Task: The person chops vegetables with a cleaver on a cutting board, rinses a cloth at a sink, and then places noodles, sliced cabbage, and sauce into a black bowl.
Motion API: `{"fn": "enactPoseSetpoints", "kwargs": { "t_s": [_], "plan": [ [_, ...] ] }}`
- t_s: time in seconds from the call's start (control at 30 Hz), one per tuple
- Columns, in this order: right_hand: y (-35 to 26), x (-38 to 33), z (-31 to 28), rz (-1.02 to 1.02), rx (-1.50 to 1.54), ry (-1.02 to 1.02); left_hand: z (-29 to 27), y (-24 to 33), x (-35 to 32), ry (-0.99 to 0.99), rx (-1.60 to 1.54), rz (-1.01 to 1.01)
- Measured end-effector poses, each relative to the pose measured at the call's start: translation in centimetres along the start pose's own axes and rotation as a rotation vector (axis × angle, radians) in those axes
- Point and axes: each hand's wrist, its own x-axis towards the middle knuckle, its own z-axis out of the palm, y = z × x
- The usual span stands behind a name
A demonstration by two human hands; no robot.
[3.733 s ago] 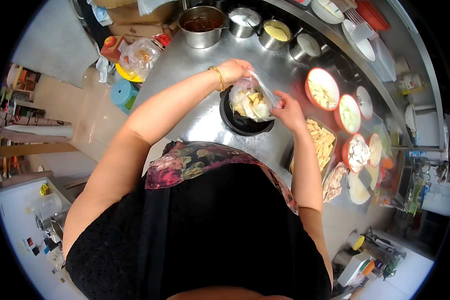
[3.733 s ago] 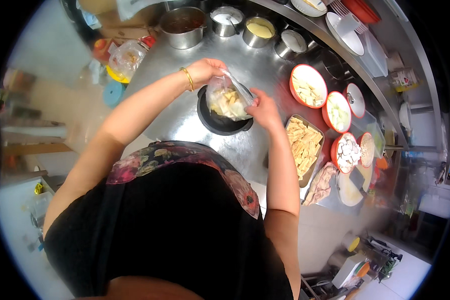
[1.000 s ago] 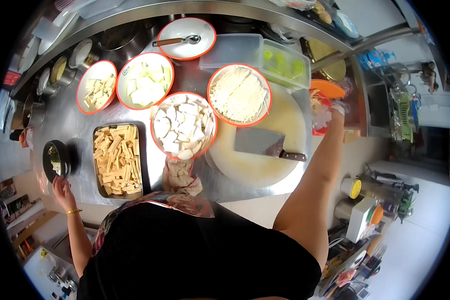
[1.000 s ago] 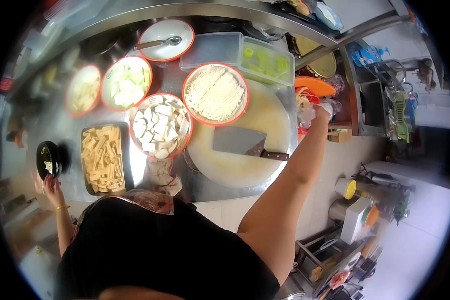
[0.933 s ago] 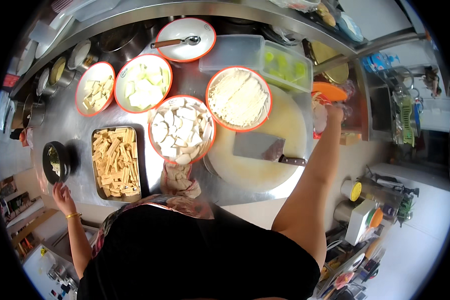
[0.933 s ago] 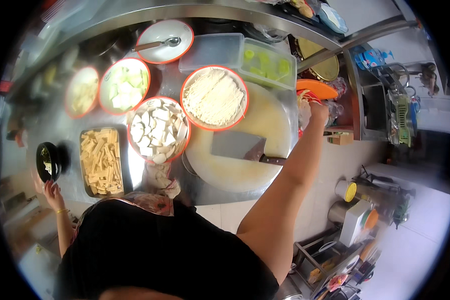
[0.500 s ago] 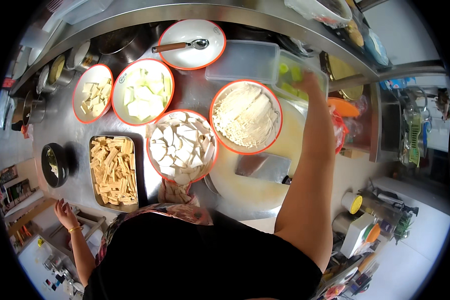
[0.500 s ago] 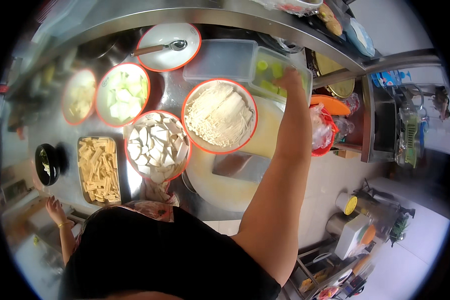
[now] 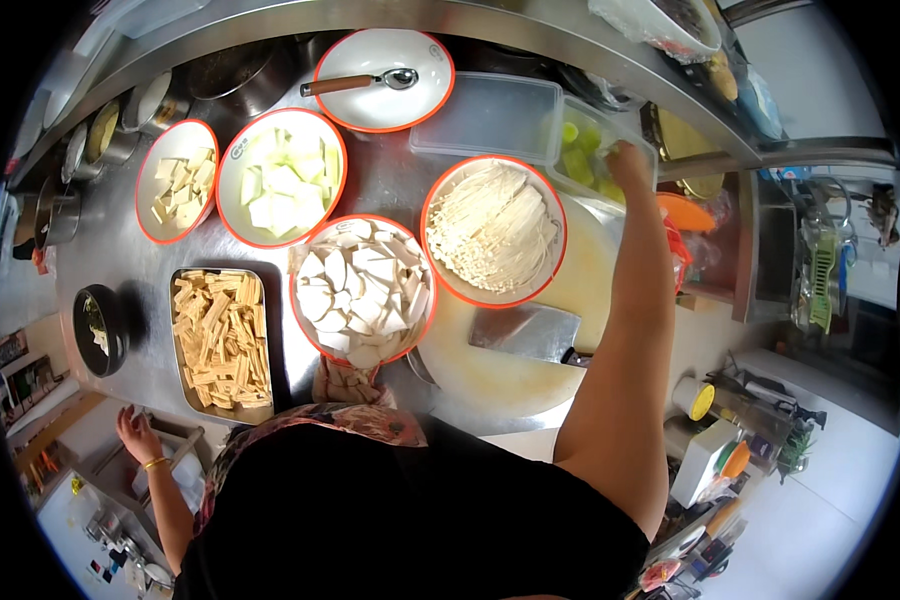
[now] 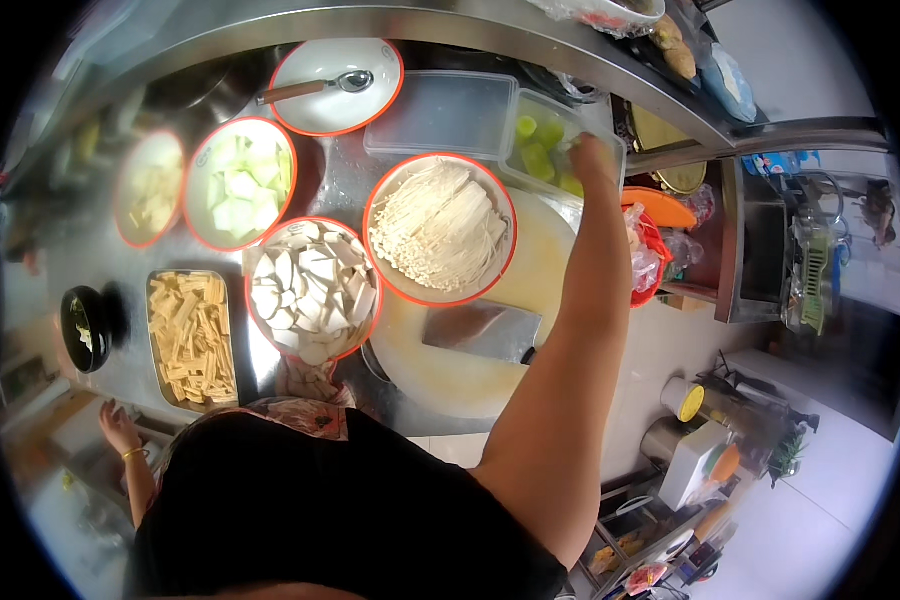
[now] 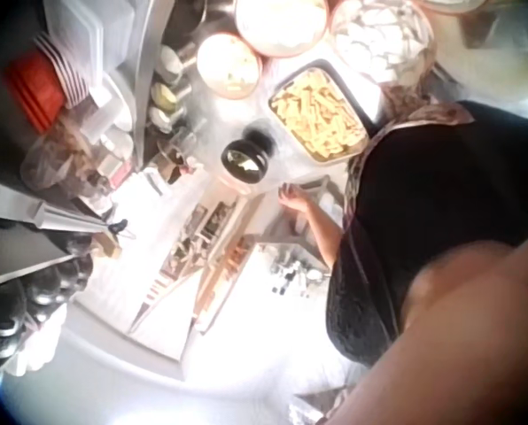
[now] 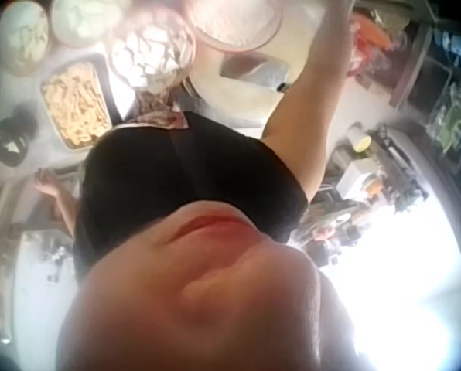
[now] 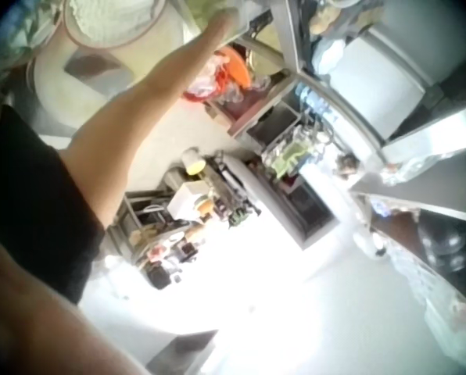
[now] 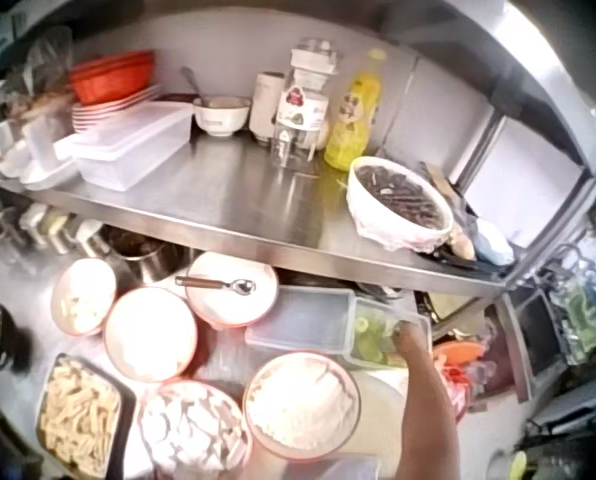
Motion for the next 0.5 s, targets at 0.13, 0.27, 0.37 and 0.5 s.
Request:
{"fn": "enactPoseSetpoints", "kwargs": {
  "t_s": [0.13,0.27,0.37,0.5],
  "plan": [
    [0.5,-2.2,-1.8,0.26,0.304,0.251,-1.5,-5.0,3.3,0.1,0.161,0.03],
    [1.8,-2.2,2.1,0.14,0.303,0.399,-2.5,-4.5,5.1,0.204,-0.288,-0.698],
    [13.2,-7.6,3.2,-0.084,-0.05,0.71,2.2,6.9,8.5,-0.074,-0.397,-1.123],
    [16.1,-7.8,1.2,-0.177,-0.672,0.633,1.0,2.3,8.8,0.037,-0.666,-1.24]
  ]
}}
